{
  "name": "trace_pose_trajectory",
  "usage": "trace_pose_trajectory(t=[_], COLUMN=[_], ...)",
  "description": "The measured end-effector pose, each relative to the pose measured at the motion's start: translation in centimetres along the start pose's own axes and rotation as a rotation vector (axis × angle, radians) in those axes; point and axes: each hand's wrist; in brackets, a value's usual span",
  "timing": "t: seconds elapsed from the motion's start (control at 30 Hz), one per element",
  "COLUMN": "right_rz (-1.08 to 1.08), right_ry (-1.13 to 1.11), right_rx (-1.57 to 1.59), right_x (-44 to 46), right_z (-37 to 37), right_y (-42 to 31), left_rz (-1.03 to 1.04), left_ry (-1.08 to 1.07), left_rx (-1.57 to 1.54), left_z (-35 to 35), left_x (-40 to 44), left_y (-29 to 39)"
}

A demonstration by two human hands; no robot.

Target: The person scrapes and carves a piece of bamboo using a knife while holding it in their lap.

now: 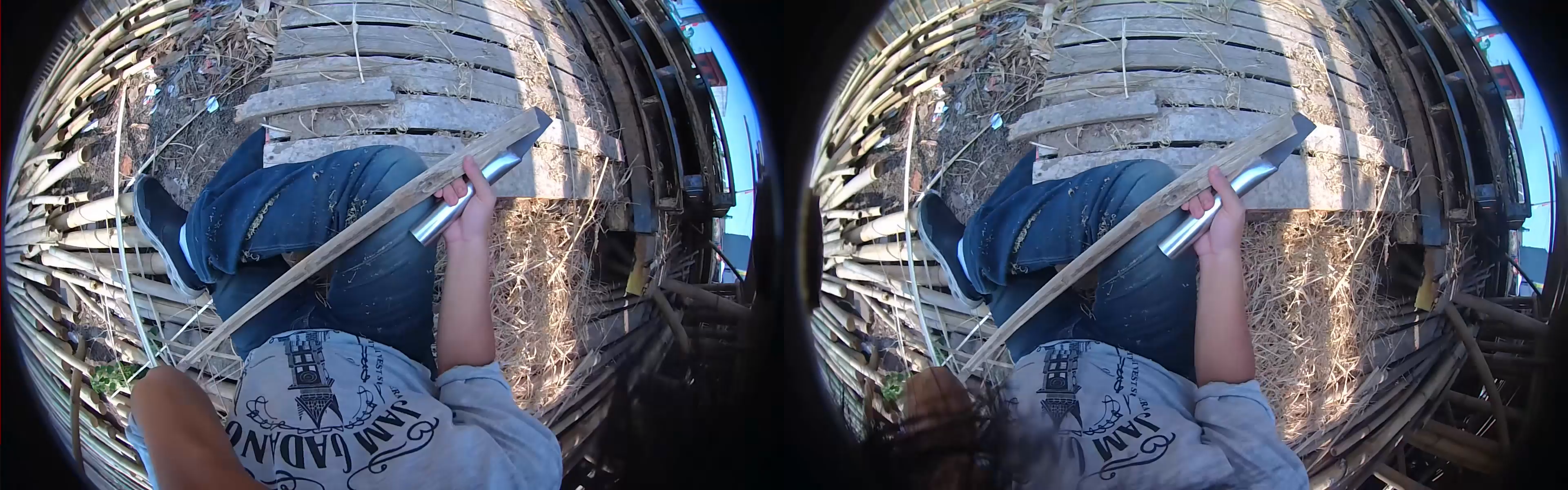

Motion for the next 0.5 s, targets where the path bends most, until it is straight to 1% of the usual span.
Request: trace_pose_trajectory(t=[0.17, 0.23, 0.3, 0.33, 0.37, 0.43, 0.5], right_rz=[-0.028, -0.017, 0.092, 0.085, 0.045, -0.018, -0.015], right_ry=[0.025, -0.018, -0.175, -0.187, -0.156, -0.071, 0.035], right_rx=[-0.010, -0.004, 0.105, 0.114, 0.134, -0.007, -0.049], right_x=[-0.1, 0.0, 1.3, 1.1, 0.9, 0.3, -0.2], right_z=[0.6, 0.4, -1.5, -1.3, -1.5, -0.2, 0.7], right_y=[0.0, -0.1, -0.3, -0.2, 0.1, 0.0, -0.2], left_rz=[0.017, 0.015, -0.011, -0.014, -0.023, -0.042, -0.049], left_ry=[0.054, 0.076, 0.084, 0.088, 0.073, 0.072, 0.057], left_rx=[0.003, -0.023, -0.056, -0.063, -0.077, -0.087, -0.109], left_z=[1.2, 1.5, 1.7, 1.4, 1.2, 0.5, 0.0], left_x=[-0.7, -0.5, -0.1, -0.1, -0.3, -0.9, -1.5], left_y=[-0.1, 0.0, 0.2, 0.0, -0.2, -0.9, -1.6])
Point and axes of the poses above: each hand's wrist, its own x-axis towards the middle knuckle, its own z-axis out of the palm, y = z × x, and after that the axes turned 6 degrees about x, right-handed
